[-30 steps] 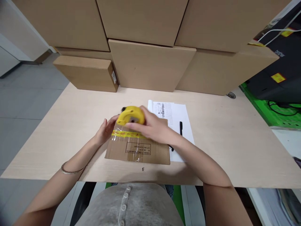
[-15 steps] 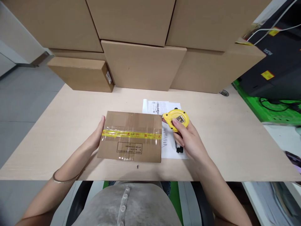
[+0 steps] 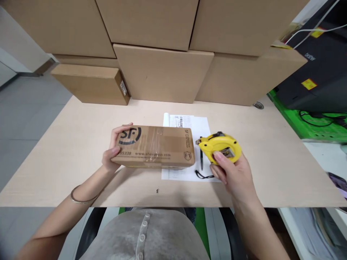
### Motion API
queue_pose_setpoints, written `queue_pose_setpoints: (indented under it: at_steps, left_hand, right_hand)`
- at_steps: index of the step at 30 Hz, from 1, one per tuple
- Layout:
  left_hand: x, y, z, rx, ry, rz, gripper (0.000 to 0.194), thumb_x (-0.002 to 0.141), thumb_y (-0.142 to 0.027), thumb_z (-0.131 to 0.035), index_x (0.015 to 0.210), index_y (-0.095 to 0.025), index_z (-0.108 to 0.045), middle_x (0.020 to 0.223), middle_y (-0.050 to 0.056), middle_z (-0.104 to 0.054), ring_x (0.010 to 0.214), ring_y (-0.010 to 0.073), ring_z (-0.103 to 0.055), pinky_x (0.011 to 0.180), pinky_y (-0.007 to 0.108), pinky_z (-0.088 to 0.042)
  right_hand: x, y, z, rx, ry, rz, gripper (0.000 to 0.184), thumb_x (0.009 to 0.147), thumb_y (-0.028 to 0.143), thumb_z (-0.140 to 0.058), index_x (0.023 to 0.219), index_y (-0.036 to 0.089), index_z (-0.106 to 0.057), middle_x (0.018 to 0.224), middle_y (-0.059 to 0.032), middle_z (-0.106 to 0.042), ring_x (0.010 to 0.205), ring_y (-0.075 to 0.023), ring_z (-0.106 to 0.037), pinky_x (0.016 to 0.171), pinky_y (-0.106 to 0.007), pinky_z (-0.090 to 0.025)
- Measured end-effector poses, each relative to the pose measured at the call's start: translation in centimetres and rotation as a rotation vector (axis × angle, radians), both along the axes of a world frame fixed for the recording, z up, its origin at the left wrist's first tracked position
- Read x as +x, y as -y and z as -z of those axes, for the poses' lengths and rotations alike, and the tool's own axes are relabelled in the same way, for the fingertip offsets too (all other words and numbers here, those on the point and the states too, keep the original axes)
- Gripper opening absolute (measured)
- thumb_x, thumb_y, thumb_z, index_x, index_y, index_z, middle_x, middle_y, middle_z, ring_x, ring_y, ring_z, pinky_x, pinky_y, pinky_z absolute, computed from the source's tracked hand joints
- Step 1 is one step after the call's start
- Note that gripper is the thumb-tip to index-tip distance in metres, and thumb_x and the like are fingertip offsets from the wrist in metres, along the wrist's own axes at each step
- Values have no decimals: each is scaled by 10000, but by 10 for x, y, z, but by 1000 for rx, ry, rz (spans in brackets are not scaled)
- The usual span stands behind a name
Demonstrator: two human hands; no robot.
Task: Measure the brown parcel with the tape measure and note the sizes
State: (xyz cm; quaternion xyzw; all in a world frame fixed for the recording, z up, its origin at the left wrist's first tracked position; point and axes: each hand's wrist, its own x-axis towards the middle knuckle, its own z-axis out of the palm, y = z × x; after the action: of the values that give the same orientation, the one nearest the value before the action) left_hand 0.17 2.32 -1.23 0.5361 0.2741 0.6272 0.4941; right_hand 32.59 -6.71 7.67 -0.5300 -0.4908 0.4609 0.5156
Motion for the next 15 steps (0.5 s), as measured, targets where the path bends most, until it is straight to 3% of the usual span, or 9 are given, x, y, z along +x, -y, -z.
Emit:
queue_pose_setpoints:
  at_steps: [2,4,6,8,12,15]
  left_hand:
    - [1,2,4,32,-7,13,547,764,-546,-680,1239,-283,-746,1338,77,-649,1466,372,-435,1200,486,-396]
    - [3,2,3,24,36,48,519,797,-572,-642,1215,-284,-749,1299,82,-659,1369,363,-520,1128,494,-465]
    - [5,1,-1,-30,98,70,497,864,-603,-567,1183,-272,-758,1254,85,-684,1220,331,-611,1042,483,-524]
    - [7,2,-6,-106,155,57,508,928,-630,-486,1137,-259,-763,1199,83,-714,1130,301,-655,1012,467,-543]
    - [9,4,-14,-267,224,45,500,962,-669,-459,1046,-268,-745,1111,57,-756,1122,294,-694,1031,473,-545]
    - [8,5,-15,-361,257,0,453,914,-666,-529,964,-265,-733,965,43,-766,1043,305,-728,930,452,-585]
  right_hand:
    - [-1,-10,-5,49,-35,76,299,910,413,-765,1162,339,-621,747,59,-581,339,-46,-212,319,-268,-188]
    - [-8,-23,-12,125,29,49,463,870,377,-825,1278,395,-606,939,22,-662,425,-80,-420,333,-252,-304]
    - [-23,-39,-21,236,166,-89,505,863,372,-843,1306,398,-602,1152,-16,-695,724,-158,-671,500,-277,-532]
    - [-45,-59,-30,358,305,-285,484,877,389,-831,1301,355,-600,1288,-40,-688,1044,-236,-716,784,-360,-635]
    - [-96,-94,-43,500,466,-692,554,1001,407,-677,1505,332,-458,1453,-65,-627,1177,-249,-685,989,-426,-599]
    - [-125,-109,-48,506,514,-915,454,1083,339,-526,1530,355,-449,1509,-48,-593,1263,-232,-648,1083,-428,-536]
